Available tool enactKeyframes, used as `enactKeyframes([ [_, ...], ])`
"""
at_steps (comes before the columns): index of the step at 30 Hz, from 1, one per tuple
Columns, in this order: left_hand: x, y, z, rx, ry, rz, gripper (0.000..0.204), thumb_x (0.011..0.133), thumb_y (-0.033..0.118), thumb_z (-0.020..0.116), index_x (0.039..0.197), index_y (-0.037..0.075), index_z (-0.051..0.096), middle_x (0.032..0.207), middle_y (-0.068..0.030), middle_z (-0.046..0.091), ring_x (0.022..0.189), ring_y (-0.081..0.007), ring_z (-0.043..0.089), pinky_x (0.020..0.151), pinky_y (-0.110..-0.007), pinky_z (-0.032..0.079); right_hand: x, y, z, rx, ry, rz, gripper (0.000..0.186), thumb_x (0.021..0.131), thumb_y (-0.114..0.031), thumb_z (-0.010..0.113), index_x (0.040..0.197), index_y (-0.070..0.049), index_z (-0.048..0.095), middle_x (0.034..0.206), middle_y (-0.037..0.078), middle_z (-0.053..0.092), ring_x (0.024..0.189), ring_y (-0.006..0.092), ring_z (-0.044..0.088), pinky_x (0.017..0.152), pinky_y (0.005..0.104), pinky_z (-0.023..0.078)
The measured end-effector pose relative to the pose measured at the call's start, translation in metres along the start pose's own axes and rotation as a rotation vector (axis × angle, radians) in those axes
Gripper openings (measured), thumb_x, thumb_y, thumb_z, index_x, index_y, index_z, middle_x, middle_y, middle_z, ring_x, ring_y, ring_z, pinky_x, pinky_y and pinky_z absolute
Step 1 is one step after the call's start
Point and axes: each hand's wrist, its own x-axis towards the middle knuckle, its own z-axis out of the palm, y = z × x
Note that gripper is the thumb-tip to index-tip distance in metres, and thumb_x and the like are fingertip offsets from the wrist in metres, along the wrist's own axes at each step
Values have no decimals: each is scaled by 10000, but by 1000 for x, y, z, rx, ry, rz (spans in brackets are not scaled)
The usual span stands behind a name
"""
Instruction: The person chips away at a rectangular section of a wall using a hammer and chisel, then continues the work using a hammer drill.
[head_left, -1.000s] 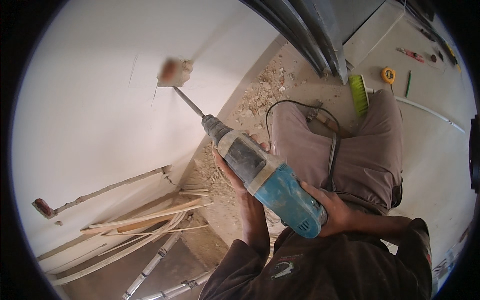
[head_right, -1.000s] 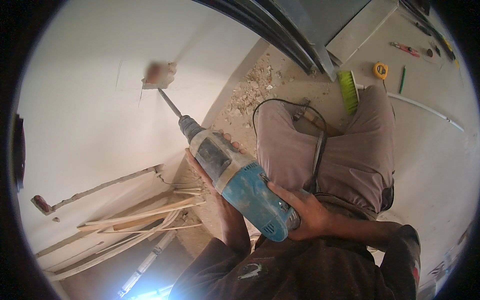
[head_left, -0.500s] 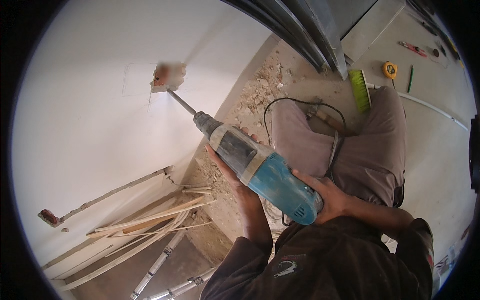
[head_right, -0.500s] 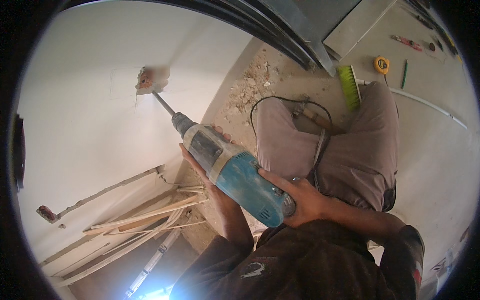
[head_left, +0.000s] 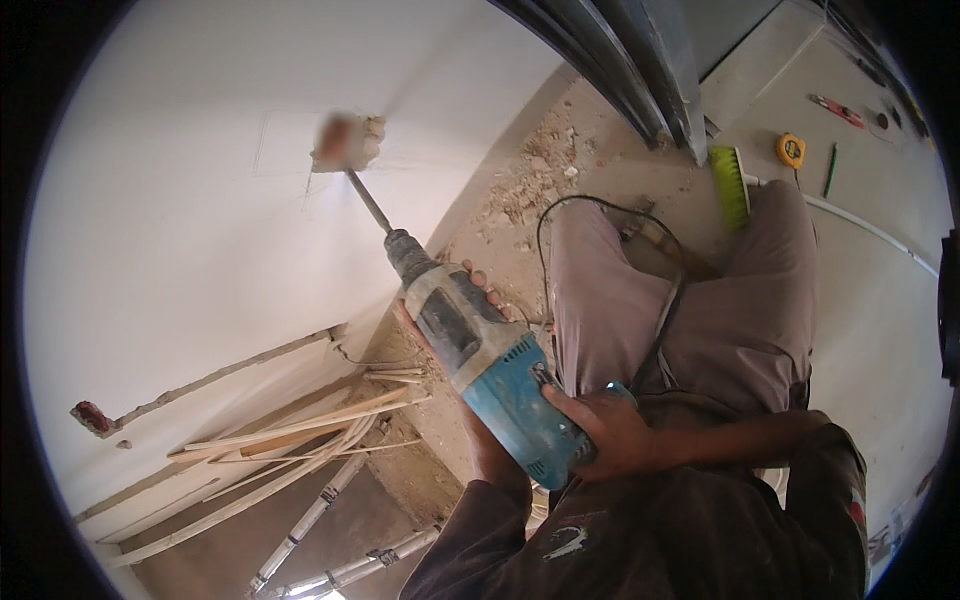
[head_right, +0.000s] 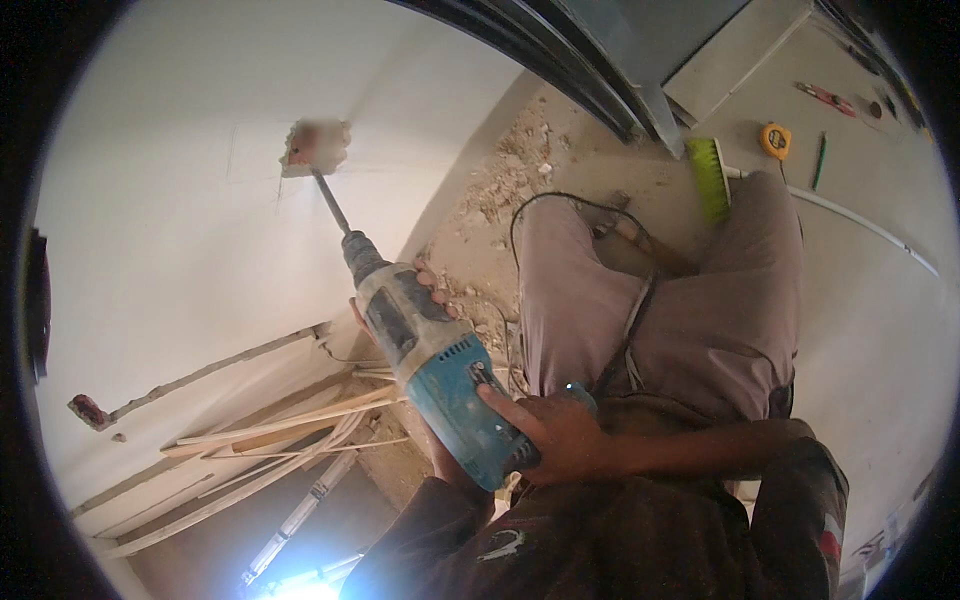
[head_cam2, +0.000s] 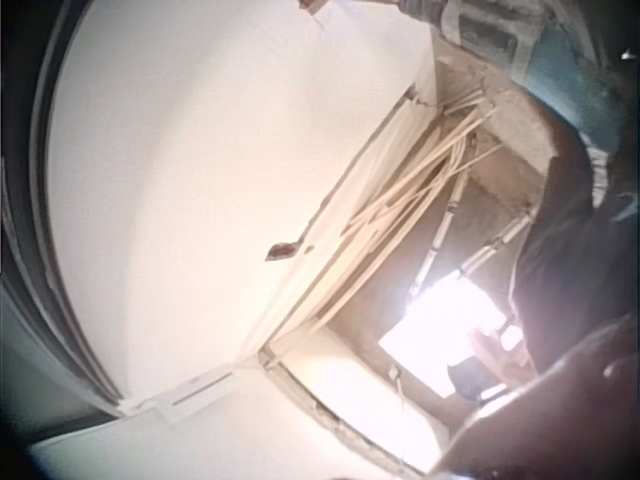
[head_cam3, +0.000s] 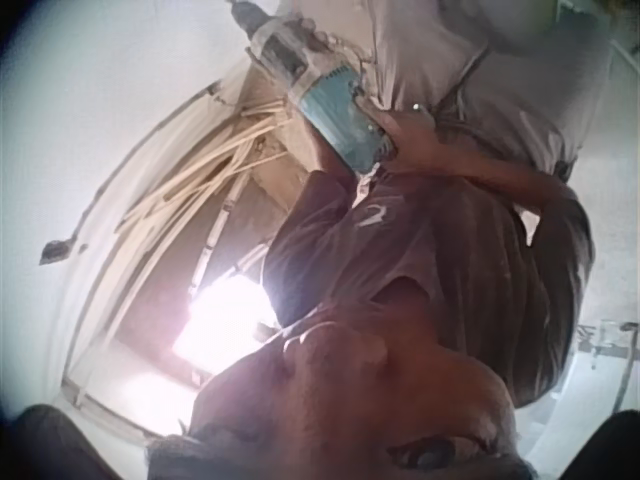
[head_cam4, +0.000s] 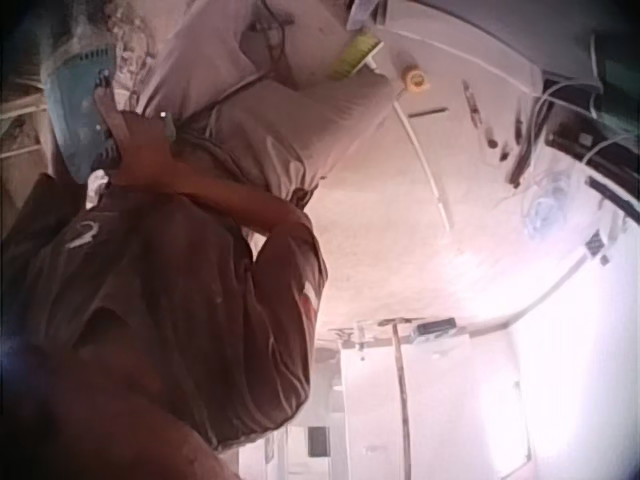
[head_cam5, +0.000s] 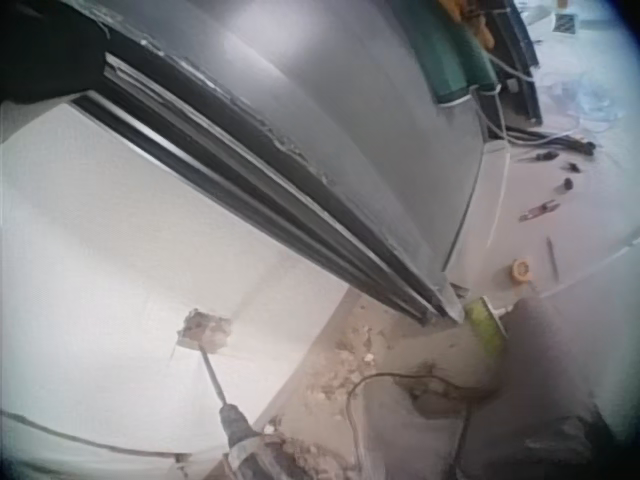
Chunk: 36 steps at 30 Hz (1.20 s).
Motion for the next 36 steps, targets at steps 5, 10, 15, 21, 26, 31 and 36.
enactKeyframes([
  [5,-11,31,-38,-238,-161,-194,828,781,499,699,1404,99,328,1221,-65,504,1131,-287,517,992,-469,414,20,-17,18,-97,-175,61,1023,727,-209,743,1509,-91,95,916,228,601,811,371,623,707,432,495],
  [10,-21,41,-26,-278,-216,-277,784,789,445,701,1409,130,340,1218,-22,512,1090,-254,539,993,-428,400,24,-50,23,-19,-330,103,973,805,-238,694,1510,-95,38,892,230,594,760,381,621,702,450,501],
  [15,-12,14,30,14,63,-29,719,823,601,587,1278,61,456,1112,-88,559,955,-258,586,809,-408,506,13,-71,-16,-21,-196,181,985,790,-222,700,1508,-97,38,1035,284,600,901,421,631,758,459,509],
  [21,1,-39,64,47,332,163,628,905,645,411,1102,68,560,948,-136,631,803,-274,653,658,-391,588,-15,-42,-41,121,-25,179,1051,719,-168,758,1507,-89,68,1166,289,572,1070,445,583,922,446,468],
  [26,7,-40,63,147,333,208,620,897,651,417,1100,84,566,926,-123,640,810,-267,652,690,-414,574,-10,-29,-58,123,-30,57,1058,694,-145,784,1504,-70,108,1302,260,491,1197,374,522,1013,411,396],
  [31,11,-45,66,141,360,215,607,910,641,402,1104,90,566,924,-116,645,814,-254,653,702,-395,571,-14,-24,-72,87,-12,15,1028,697,-111,776,1492,-29,131,1395,238,411,1276,352,455,1059,407,346],
  [36,26,-56,77,44,354,212,576,927,613,406,1116,92,561,935,-98,647,815,-232,654,745,-385,567,-31,-30,-80,138,106,141,1024,705,-174,784,1468,43,136,1444,214,316,1351,284,334,1108,381,245],
])
